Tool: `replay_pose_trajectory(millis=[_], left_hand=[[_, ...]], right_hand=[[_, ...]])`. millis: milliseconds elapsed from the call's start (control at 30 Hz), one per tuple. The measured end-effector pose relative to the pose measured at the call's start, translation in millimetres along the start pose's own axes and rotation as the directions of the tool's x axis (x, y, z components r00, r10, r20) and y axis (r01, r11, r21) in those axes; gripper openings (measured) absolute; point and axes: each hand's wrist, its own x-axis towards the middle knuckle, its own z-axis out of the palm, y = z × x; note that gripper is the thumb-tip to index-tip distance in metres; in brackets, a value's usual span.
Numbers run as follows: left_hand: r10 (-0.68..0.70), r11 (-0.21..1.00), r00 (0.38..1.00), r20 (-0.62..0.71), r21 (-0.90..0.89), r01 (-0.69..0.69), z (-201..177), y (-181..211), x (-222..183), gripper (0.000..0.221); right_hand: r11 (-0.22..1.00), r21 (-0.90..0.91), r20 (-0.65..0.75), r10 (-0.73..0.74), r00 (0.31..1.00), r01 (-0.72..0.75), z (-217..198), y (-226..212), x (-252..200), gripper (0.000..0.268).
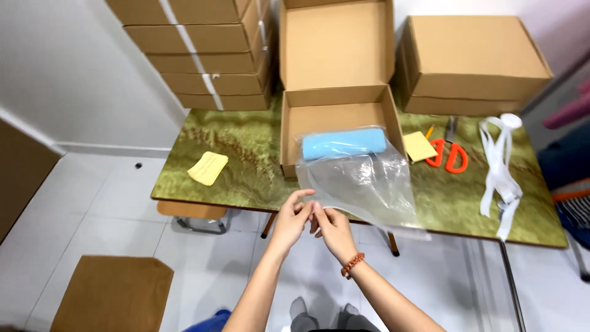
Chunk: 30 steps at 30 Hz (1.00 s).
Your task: Packing a blue shirt into a cardboard box, applying sticky notes, and wrapping it with a white ribbon
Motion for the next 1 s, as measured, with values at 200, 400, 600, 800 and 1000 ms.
replay_pose_trajectory(millis=[200, 400, 600, 800, 1000], left_hand=[[0.008, 1.000, 1.000, 0.008, -0.001, -0.008, -1.1, -3.2, 2.0, 0.036], [-0.003, 0.984, 1.000, -0.018, -0.178, 0.000, 9.4, 7.6, 4.3, 0.031], [-0.041, 0.964, 0.995, -0.096, -0.267, 0.014, -28.0, 10.0, 15.0, 0.026], [-0.043, 0.915, 0.985, -0.168, -0.402, -0.028, -48.5, 3.8, 14.4, 0.025], [-0.051, 0.872, 0.984, -0.168, -0.487, -0.038, -38.7, -2.3, 26.9, 0.027]], right_hand=[[0.979, 0.203, -0.024, 0.044, 0.999, -0.038, 18.2, 1.4, 4.4, 0.039], [0.975, 0.221, -0.125, 0.047, 0.991, -0.018, 7.5, -13.4, 4.8, 0.038], [0.974, 0.220, -0.387, 0.136, 0.912, -0.052, -102.7, 62.8, 67.1, 0.036], [0.983, 0.182, -0.563, 0.116, 0.818, -0.013, -213.3, 45.2, 43.4, 0.031], [0.963, 0.269, -0.553, 0.155, 0.819, -0.001, -218.9, 0.3, 28.9, 0.033]])
